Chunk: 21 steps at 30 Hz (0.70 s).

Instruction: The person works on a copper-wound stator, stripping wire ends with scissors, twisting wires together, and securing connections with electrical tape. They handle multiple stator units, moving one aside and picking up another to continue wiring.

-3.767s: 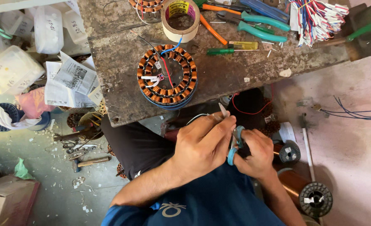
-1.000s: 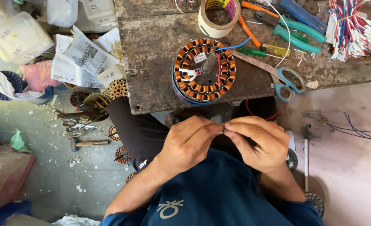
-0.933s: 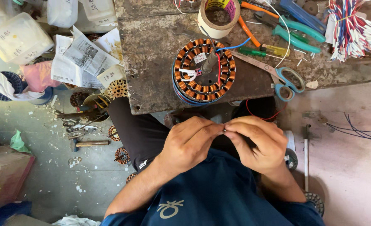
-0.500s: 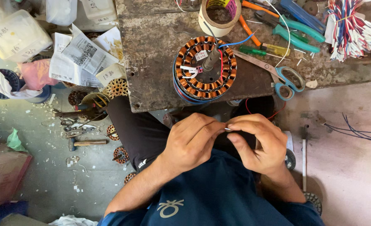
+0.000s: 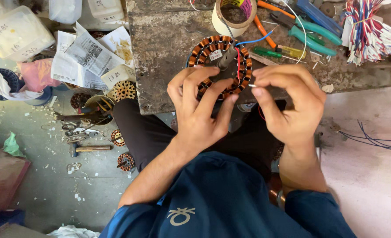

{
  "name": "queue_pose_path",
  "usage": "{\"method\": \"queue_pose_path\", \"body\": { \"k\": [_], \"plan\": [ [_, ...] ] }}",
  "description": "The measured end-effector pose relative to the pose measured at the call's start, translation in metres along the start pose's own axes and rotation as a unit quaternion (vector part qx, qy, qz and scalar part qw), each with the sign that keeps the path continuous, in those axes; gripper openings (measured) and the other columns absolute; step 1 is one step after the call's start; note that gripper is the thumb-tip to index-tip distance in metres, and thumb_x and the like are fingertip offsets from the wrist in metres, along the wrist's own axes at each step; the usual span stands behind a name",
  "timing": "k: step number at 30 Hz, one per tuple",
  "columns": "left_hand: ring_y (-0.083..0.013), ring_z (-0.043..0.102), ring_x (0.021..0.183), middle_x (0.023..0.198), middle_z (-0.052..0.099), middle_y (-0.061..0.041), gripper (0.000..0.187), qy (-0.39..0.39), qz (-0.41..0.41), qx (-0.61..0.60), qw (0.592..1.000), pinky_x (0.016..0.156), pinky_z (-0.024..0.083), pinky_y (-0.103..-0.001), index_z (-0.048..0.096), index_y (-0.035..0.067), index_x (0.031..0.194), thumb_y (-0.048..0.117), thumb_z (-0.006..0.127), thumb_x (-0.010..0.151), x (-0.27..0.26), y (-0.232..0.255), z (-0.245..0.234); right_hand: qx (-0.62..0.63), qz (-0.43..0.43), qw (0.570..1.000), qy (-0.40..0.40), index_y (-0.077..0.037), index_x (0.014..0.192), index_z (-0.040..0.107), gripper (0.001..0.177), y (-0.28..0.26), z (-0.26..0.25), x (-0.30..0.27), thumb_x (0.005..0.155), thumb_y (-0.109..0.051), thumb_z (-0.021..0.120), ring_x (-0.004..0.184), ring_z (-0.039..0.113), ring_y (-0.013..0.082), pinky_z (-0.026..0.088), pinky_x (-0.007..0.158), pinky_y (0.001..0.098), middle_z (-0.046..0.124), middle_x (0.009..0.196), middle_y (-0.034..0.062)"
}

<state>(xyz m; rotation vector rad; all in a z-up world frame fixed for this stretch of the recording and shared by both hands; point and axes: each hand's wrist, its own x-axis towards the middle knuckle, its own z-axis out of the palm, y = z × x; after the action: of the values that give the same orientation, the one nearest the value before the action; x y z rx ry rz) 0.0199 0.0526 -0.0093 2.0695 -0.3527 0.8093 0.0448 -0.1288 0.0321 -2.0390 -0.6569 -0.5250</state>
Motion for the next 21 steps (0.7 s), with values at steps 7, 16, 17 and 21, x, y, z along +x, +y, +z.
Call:
{"method": "queue_pose_path", "body": {
  "k": [7,16,17,21],
  "plan": [
    [-0.0377,0.038,0.145,0.145,0.052,-0.012,0.029,0.005,-0.029,-0.003,1.000,0.120,0.030,-0.048,0.073,0.011,0.116,0.016,0.083,0.089,0.004,-0.002,0.012,-0.030,-0.013,0.997,-0.069,0.003,0.105,0.072,0.008,0.005,-0.003,0.027,0.102,0.003,0.080,0.096,0.072,0.0186,0.057,0.084,0.0256,0.072,0.106,0.0121],
    [-0.0356,0.038,0.140,0.146,0.052,-0.010,0.027,0.003,-0.026,-0.005,1.000,0.120,0.030,-0.046,0.074,0.011,0.115,0.016,0.084,0.090,0.004,-0.004,0.012,-0.043,-0.017,0.993,-0.105,0.002,0.106,0.072,0.010,0.002,-0.006,0.029,0.098,0.004,0.079,0.096,0.072,0.0199,0.056,0.084,0.0276,0.072,0.106,0.0122],
    [-0.0356,0.038,0.140,0.146,0.052,-0.010,0.027,0.003,-0.026,-0.006,1.000,0.120,0.030,-0.046,0.074,0.011,0.115,0.016,0.084,0.090,0.003,-0.004,0.012,-0.047,-0.016,0.993,-0.107,0.002,0.106,0.073,0.010,0.003,-0.006,0.028,0.099,0.004,0.080,0.095,0.072,0.0195,0.056,0.084,0.0269,0.072,0.106,0.0119],
    [-0.0354,0.038,0.140,0.146,0.052,-0.010,0.028,0.005,-0.027,-0.009,1.000,0.120,0.031,-0.046,0.074,0.011,0.116,0.016,0.084,0.091,0.003,-0.004,0.012,-0.063,-0.014,0.992,-0.111,0.002,0.105,0.073,0.010,0.005,-0.007,0.025,0.099,0.003,0.081,0.094,0.072,0.0196,0.056,0.082,0.0263,0.072,0.105,0.0115]
  ]
}}
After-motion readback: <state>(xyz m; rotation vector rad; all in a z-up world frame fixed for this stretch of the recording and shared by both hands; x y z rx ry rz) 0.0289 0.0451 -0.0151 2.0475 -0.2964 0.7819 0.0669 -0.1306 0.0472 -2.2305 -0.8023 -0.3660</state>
